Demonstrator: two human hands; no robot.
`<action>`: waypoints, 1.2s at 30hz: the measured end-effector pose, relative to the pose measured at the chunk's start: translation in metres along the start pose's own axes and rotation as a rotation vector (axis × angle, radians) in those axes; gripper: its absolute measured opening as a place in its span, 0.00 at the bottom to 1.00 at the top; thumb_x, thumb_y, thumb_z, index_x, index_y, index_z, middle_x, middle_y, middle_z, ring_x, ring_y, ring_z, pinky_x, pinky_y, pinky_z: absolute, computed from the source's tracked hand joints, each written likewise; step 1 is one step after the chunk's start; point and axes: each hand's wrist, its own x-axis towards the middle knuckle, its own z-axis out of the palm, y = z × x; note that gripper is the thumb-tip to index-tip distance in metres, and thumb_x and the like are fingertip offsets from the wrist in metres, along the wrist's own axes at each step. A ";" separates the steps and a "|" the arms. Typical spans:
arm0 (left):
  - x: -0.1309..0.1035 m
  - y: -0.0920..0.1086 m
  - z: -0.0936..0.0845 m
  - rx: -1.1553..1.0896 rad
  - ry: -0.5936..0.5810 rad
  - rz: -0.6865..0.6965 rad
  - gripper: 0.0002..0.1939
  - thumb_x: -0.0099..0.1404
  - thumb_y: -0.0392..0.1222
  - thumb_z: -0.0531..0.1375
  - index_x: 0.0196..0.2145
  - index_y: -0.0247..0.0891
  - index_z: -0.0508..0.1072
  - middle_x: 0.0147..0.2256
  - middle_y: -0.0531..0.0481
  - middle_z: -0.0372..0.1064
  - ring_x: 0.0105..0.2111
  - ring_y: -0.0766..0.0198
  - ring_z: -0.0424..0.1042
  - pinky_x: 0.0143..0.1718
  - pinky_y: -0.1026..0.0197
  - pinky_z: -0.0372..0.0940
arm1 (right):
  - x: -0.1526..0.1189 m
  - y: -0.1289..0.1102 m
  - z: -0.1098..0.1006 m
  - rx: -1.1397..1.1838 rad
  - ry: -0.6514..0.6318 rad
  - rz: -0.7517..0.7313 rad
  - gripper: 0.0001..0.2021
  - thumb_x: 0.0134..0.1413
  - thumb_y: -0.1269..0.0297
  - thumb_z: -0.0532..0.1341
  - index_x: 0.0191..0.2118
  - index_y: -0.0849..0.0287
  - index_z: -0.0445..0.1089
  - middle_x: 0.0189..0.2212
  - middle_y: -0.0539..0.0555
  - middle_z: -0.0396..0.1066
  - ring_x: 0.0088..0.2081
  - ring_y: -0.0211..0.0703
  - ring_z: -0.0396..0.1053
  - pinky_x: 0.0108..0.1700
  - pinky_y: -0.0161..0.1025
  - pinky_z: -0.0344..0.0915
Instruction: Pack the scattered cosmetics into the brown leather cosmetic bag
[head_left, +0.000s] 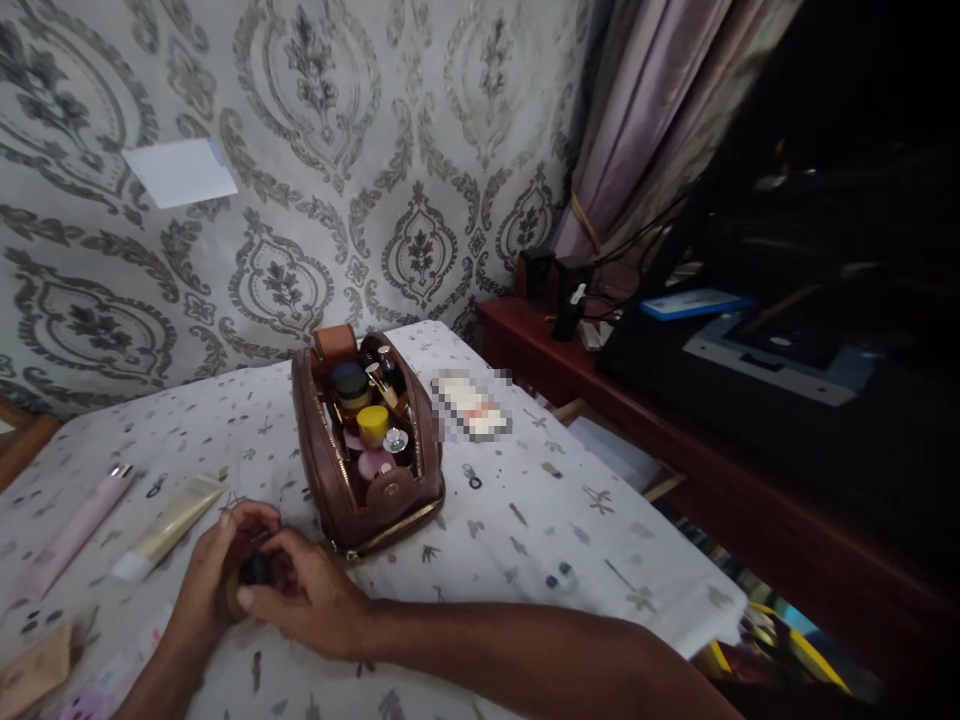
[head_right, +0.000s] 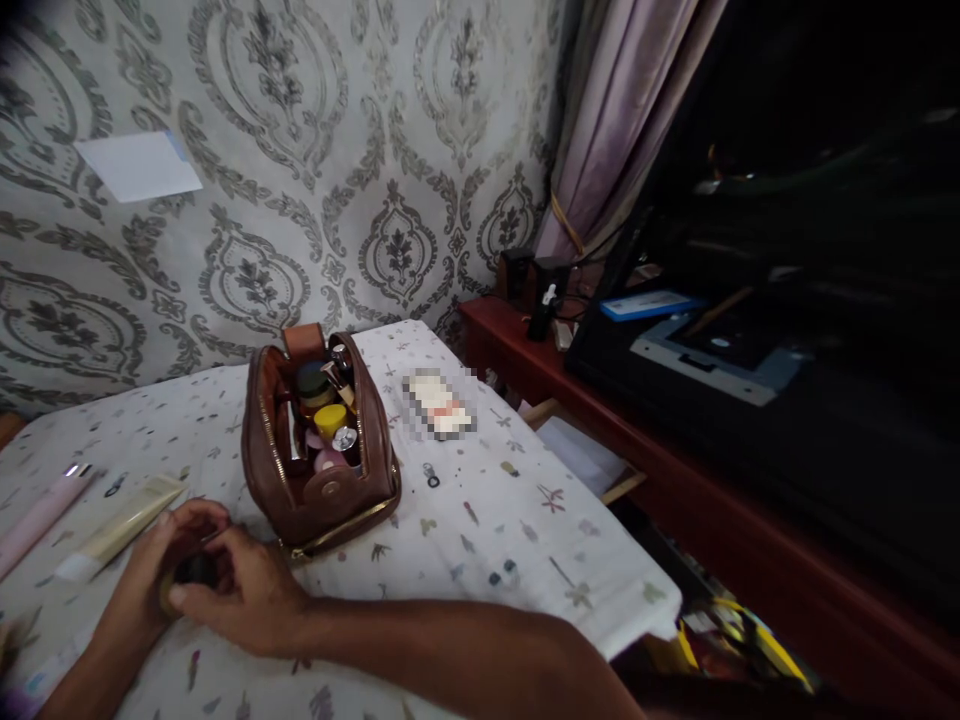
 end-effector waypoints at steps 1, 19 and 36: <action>0.000 0.001 0.001 -0.010 0.001 -0.016 0.32 0.45 0.72 0.66 0.28 0.37 0.76 0.25 0.49 0.70 0.25 0.58 0.70 0.22 0.61 0.68 | 0.000 0.000 0.000 -0.002 -0.001 -0.006 0.18 0.50 0.57 0.68 0.46 0.56 0.69 0.29 0.47 0.66 0.29 0.37 0.63 0.31 0.33 0.61; -0.003 0.009 0.008 -0.046 0.002 -0.051 0.32 0.43 0.71 0.68 0.27 0.35 0.75 0.24 0.50 0.70 0.23 0.61 0.69 0.20 0.61 0.68 | 0.000 -0.002 -0.001 -0.039 -0.016 -0.023 0.19 0.49 0.56 0.68 0.46 0.55 0.70 0.28 0.47 0.65 0.28 0.37 0.61 0.30 0.33 0.60; -0.004 0.008 0.006 -0.017 0.003 -0.032 0.32 0.44 0.70 0.68 0.28 0.36 0.76 0.26 0.50 0.70 0.25 0.61 0.70 0.22 0.62 0.68 | 0.000 -0.001 0.000 -0.031 -0.027 -0.011 0.20 0.49 0.57 0.68 0.48 0.56 0.69 0.29 0.47 0.65 0.29 0.38 0.63 0.33 0.35 0.62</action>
